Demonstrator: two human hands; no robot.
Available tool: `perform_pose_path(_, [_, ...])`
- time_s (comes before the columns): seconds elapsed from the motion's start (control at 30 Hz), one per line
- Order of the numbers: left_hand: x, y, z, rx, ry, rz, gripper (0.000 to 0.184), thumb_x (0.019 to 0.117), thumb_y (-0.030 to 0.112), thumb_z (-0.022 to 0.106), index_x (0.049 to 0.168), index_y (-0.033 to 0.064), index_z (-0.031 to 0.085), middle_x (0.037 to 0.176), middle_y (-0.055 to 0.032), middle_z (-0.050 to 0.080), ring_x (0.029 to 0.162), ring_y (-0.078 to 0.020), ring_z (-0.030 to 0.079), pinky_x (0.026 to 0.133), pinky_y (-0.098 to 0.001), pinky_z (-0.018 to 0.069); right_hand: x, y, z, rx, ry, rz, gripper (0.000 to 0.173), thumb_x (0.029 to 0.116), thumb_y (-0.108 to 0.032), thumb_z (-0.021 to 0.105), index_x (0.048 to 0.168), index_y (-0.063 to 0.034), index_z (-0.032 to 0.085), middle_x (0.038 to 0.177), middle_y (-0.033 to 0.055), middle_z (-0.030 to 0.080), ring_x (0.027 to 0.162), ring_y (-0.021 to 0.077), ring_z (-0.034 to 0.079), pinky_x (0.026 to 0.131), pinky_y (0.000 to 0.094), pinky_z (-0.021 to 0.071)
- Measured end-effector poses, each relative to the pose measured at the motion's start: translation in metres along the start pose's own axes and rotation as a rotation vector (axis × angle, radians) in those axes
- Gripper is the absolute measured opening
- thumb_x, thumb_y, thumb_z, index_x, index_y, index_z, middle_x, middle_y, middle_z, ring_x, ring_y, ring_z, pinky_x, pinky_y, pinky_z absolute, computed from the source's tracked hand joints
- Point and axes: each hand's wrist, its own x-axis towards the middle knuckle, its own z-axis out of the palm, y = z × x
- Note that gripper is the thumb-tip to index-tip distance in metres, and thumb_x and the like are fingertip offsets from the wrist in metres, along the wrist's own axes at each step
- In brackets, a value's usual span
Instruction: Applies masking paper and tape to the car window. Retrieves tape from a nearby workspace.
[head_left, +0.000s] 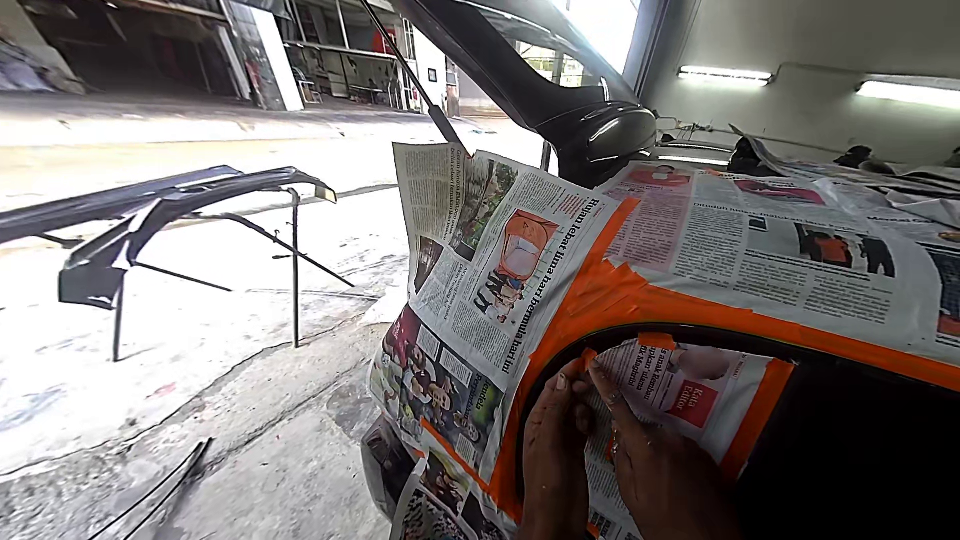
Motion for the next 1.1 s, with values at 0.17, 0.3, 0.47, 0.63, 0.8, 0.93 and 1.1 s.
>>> perform_pose_path(0.17, [0.000,0.001,-0.002,0.016,-0.004,0.017,0.036,0.1091,0.021,0.043,0.124,-0.0029,0.065,0.100,-0.0125,0.064,0.073,-0.0117,0.054,0.067,-0.0242,0.0474,0.008,-0.008,0.005,-0.218,0.007,0.055,0.080,0.0857,-0.005,0.063,0.158,-0.0316,0.041,0.053,0.0024,0.055,0.042,0.0230,0.055,0.040,0.0377,0.0427])
perform_pose_path(0.3, [-0.007,0.005,-0.004,0.030,-0.010,-0.001,0.037,0.1076,0.017,0.043,0.133,-0.0029,0.060,0.113,-0.0131,0.064,0.087,-0.0142,0.060,0.080,-0.0270,0.0516,0.007,-0.015,0.003,-0.295,-0.053,0.085,0.083,0.0857,-0.007,0.064,0.160,-0.0325,0.037,0.056,0.0037,0.056,0.044,0.0237,0.056,0.040,0.0369,0.0421])
perform_pose_path(0.47, [-0.021,0.002,-0.012,0.193,-0.021,0.058,0.046,0.1059,0.014,0.046,0.149,-0.0016,0.046,0.141,-0.0164,0.055,0.105,-0.0203,0.063,0.088,-0.0330,0.0542,0.007,-0.016,0.002,-0.346,-0.035,0.068,0.077,0.0863,-0.007,0.064,0.157,-0.0302,0.043,0.054,0.0034,0.055,0.041,0.0234,0.054,0.039,0.0362,0.0409])
perform_pose_path(0.63, [-0.049,-0.002,-0.031,0.777,-0.135,0.616,0.039,0.1051,0.021,0.055,0.143,0.0128,0.052,0.139,-0.0044,0.056,0.100,-0.0064,0.064,0.081,-0.0228,0.0568,0.009,-0.019,0.000,-0.418,-0.035,0.053,0.074,0.0874,-0.008,0.064,0.156,-0.0292,0.046,0.058,0.0057,0.056,0.041,0.0228,0.055,0.039,0.0338,0.0409])
perform_pose_path(0.8, [-0.016,-0.023,-0.034,1.336,-0.142,0.874,0.058,0.1090,0.048,0.029,0.153,0.0140,0.046,0.153,-0.0065,0.052,0.133,-0.0229,0.050,0.103,-0.0417,0.0421,0.007,-0.014,-0.002,-0.396,-0.014,0.020,0.073,0.0807,-0.008,0.072,0.149,-0.0261,0.055,0.061,0.0067,0.061,0.043,0.0258,0.057,0.039,0.0380,0.0425])
perform_pose_path(0.93, [-0.005,-0.041,-0.040,1.436,-0.172,0.942,0.052,0.1017,0.015,0.043,0.153,0.0044,0.044,0.156,-0.0127,0.048,0.150,-0.0342,0.034,0.123,-0.0537,0.0298,0.007,-0.005,0.003,-0.393,0.044,-0.012,0.071,0.0875,-0.004,0.060,0.153,-0.0303,0.050,0.059,0.0053,0.059,0.041,0.0249,0.055,0.037,0.0383,0.0402])
perform_pose_path(1.1, [0.000,-0.031,-0.038,1.661,-0.201,0.897,0.060,0.1001,0.015,0.048,0.158,0.0055,0.037,0.163,-0.0070,0.037,0.153,-0.0218,0.030,0.124,-0.0448,0.0281,0.009,0.002,0.000,-0.308,0.057,-0.057,0.069,0.0857,-0.004,0.057,0.151,-0.0258,0.053,0.057,0.0051,0.057,0.041,0.0263,0.054,0.036,0.0391,0.0386])
